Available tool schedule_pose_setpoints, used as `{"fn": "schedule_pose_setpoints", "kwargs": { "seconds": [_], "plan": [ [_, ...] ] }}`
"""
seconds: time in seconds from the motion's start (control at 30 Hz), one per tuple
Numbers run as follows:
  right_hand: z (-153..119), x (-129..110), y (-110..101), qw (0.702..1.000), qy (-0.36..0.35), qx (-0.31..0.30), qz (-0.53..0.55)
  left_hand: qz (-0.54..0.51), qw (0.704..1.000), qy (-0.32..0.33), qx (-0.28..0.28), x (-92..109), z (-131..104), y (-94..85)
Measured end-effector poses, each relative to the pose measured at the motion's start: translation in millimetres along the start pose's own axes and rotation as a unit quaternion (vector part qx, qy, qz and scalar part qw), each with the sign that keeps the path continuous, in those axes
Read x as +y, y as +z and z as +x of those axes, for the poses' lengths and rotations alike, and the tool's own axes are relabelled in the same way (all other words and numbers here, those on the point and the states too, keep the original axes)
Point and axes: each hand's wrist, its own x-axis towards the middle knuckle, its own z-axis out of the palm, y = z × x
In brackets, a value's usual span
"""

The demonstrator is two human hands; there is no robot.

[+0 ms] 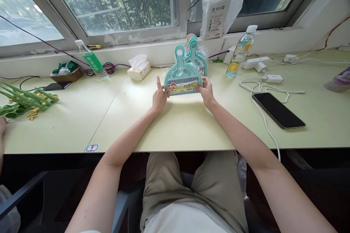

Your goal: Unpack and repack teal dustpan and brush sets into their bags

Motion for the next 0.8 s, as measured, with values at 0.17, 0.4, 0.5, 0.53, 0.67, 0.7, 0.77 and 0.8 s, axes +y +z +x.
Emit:
{"fn": "schedule_pose_setpoints", "kwargs": {
  "seconds": [0.17, 0.4, 0.5, 0.53, 0.67, 0.7, 0.77, 0.8],
  "plan": [
    [5.9, 2.1, -11.5, 0.995, -0.052, 0.037, -0.083, 0.051, 0.997, 0.061, -0.02, -11.1, 10.5, 6.7],
    [25.6, 16.9, -34.3, 0.953, -0.12, 0.132, -0.245, 0.133, 0.982, 0.115, -0.067, -16.6, 53.8, 38.8],
    [38.7, 24.9, -42.4, 0.934, -0.109, 0.173, -0.293, 0.185, 0.973, 0.124, -0.063, -16.1, 71.5, 56.7],
    [43.6, 27.0, -44.6, 0.93, -0.106, 0.172, -0.308, 0.199, 0.971, 0.125, -0.051, -16.5, 76.1, 62.0],
    [62.4, 31.9, -46.9, 0.905, -0.099, 0.138, -0.391, 0.237, 0.965, 0.109, 0.008, -20.0, 88.4, 74.5],
    [66.5, 32.6, -45.3, 0.895, -0.096, 0.135, -0.415, 0.25, 0.963, 0.103, 0.022, -20.8, 90.8, 75.5],
    [73.1, 33.6, -40.3, 0.876, -0.094, 0.135, -0.453, 0.272, 0.956, 0.096, 0.055, -22.0, 95.5, 76.2],
    [75.4, 33.9, -37.5, 0.87, -0.096, 0.135, -0.465, 0.276, 0.954, 0.096, 0.069, -22.5, 97.9, 76.5]
  ]
}}
